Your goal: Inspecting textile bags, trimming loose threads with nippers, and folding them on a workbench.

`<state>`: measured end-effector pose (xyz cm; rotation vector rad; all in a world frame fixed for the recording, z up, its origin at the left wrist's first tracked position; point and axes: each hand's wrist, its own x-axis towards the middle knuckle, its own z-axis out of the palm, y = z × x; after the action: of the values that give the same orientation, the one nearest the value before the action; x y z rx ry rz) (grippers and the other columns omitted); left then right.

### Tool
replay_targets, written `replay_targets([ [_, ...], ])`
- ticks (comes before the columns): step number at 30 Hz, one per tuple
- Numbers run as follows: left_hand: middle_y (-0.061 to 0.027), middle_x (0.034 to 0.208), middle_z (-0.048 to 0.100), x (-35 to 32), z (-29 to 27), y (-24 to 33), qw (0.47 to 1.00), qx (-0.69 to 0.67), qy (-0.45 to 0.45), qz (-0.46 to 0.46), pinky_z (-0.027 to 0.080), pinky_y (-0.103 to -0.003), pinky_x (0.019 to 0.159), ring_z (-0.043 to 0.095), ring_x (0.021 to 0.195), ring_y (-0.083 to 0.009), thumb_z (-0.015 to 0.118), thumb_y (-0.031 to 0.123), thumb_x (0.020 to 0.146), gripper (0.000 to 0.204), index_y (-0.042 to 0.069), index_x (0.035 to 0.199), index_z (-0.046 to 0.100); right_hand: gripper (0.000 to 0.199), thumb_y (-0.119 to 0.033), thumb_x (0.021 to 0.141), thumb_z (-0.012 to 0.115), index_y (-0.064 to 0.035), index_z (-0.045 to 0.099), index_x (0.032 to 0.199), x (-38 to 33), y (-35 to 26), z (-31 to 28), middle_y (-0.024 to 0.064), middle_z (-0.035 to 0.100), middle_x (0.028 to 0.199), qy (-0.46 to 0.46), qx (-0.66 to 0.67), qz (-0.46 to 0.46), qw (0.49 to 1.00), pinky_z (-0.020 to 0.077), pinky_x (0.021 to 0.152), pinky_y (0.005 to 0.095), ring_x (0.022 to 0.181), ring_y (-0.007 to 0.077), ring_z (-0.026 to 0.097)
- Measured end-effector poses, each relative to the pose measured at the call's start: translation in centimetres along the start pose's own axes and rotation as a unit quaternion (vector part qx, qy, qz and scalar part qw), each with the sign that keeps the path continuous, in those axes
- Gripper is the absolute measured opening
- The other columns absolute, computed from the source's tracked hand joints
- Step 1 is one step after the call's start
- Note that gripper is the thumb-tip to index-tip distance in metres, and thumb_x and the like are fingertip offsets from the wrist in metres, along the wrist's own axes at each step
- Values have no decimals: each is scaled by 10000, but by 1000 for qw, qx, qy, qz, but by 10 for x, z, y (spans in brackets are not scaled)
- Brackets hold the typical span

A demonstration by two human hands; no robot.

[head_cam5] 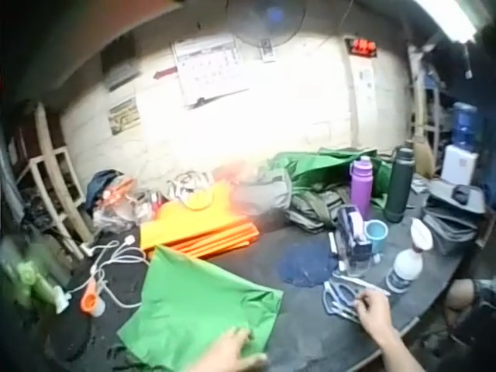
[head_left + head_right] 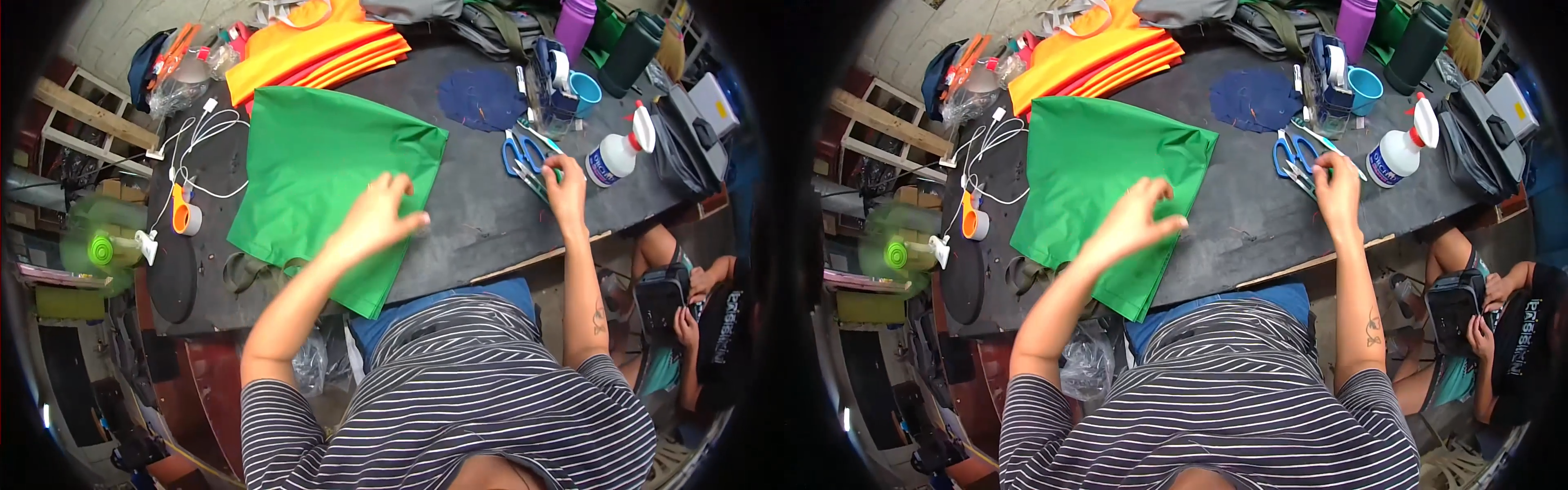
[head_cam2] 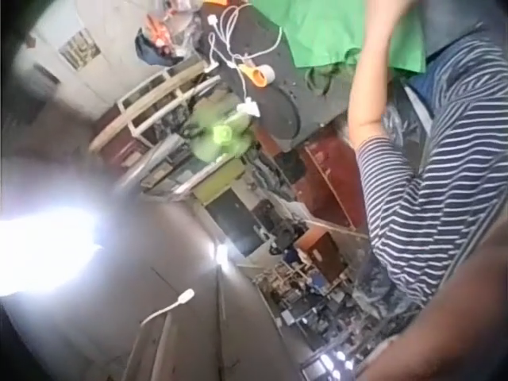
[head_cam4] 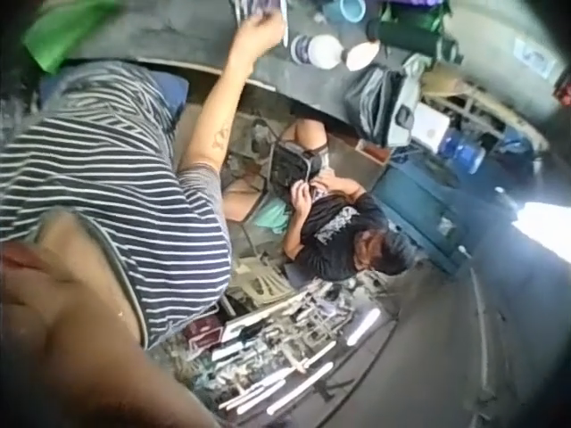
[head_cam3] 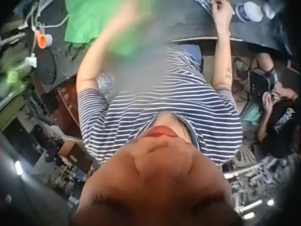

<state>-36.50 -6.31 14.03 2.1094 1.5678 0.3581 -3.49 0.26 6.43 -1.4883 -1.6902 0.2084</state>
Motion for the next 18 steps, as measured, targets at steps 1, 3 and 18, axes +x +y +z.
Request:
replay_targets([
  [1, -192, 1044, 525, -10, 13, 4, 997, 76, -28, -18, 448, -431, 863, 532, 1019, -358, 756, 310, 726, 544, 37, 1115, 490, 107, -76, 795, 643, -50, 621, 896, -8, 8, -4, 111, 601, 912, -3, -74, 21, 997, 422, 830, 404, 912, 317, 550],
  [3, -205, 1066, 513, -23, 35, -4, 994, 108, -11, -24, 442, -448, 867, 518, 1039, -387, 779, 240, 697, 572, 41, 1137, 471, 181, -119, 800, 661, -80, 619, 972, -18, 17, -6, 116, 572, 1022, 0, -139, 54, 989, 393, 872, 428, 989, 329, 514],
  [18, -37, 802, 513, -18, 37, -48, 949, -276, 121, -86, 424, -267, 766, 514, 810, -141, 510, -54, 830, 267, 77, 941, 714, 257, -218, 819, 678, -92, 611, 1033, -10, 43, 1, 97, 558, 1001, 0, -190, 63, 980, 384, 855, 433, 963, 309, 511],
])
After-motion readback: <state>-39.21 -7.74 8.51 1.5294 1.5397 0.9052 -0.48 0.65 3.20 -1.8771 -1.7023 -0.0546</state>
